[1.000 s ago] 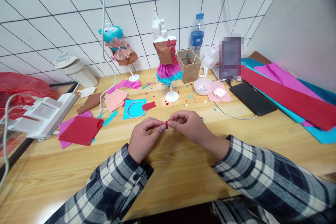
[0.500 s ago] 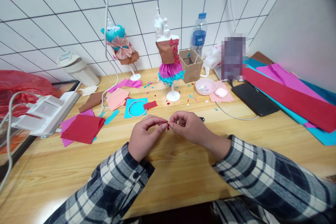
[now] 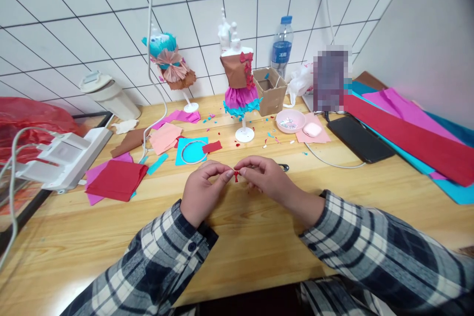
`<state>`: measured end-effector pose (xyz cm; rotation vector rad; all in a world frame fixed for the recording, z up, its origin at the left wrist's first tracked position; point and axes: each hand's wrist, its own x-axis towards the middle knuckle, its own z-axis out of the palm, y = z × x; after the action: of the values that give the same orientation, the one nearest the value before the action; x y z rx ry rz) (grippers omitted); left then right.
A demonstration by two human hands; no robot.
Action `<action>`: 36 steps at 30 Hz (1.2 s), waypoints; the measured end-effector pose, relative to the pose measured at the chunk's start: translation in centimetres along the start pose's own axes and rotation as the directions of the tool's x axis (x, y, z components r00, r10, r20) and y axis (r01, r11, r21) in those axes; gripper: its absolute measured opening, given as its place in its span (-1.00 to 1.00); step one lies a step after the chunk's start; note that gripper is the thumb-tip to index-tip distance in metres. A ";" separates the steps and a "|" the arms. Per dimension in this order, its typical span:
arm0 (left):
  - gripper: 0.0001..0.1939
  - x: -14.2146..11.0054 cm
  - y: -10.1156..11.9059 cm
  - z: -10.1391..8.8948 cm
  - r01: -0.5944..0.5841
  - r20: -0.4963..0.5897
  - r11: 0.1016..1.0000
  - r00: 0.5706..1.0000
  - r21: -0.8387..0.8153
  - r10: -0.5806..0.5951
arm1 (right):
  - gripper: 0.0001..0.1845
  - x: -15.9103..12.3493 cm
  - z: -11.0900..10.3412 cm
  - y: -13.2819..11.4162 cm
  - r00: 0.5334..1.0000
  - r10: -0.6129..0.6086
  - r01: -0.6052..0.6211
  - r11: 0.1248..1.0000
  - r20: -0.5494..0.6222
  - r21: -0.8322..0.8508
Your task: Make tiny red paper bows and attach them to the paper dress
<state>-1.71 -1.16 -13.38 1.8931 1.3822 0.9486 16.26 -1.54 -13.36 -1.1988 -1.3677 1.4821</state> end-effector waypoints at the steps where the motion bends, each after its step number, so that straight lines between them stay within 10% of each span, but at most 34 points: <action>1: -0.81 0.0 0.1 -0.1 -0.018 -0.001 0.999 1.000 0.031 0.018 | -0.80 0.0 -0.1 0.0 1.000 -0.019 0.019 0.999 -0.007 -0.037; 16: -0.61 -0.2 0.4 0.7 0.267 0.116 0.923 0.963 -0.277 -0.244 | -0.83 0.4 0.2 1.1 0.995 -0.075 0.080 0.994 -0.072 0.069; 31: -0.87 -0.2 1.4 0.1 -0.019 0.146 0.998 0.989 0.062 0.010 | -0.91 0.7 -0.9 0.9 0.992 0.119 -0.117 0.992 0.035 -0.047; 36: -0.74 -0.2 1.1 0.3 0.222 0.219 0.948 0.960 -0.227 -0.172 | -0.77 0.4 -0.5 0.6 0.983 0.181 -0.181 0.974 0.011 0.135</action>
<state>-0.93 -1.64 -12.66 1.5814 1.2448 0.7728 16.62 -1.08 -14.04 -1.2638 -1.1606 1.6723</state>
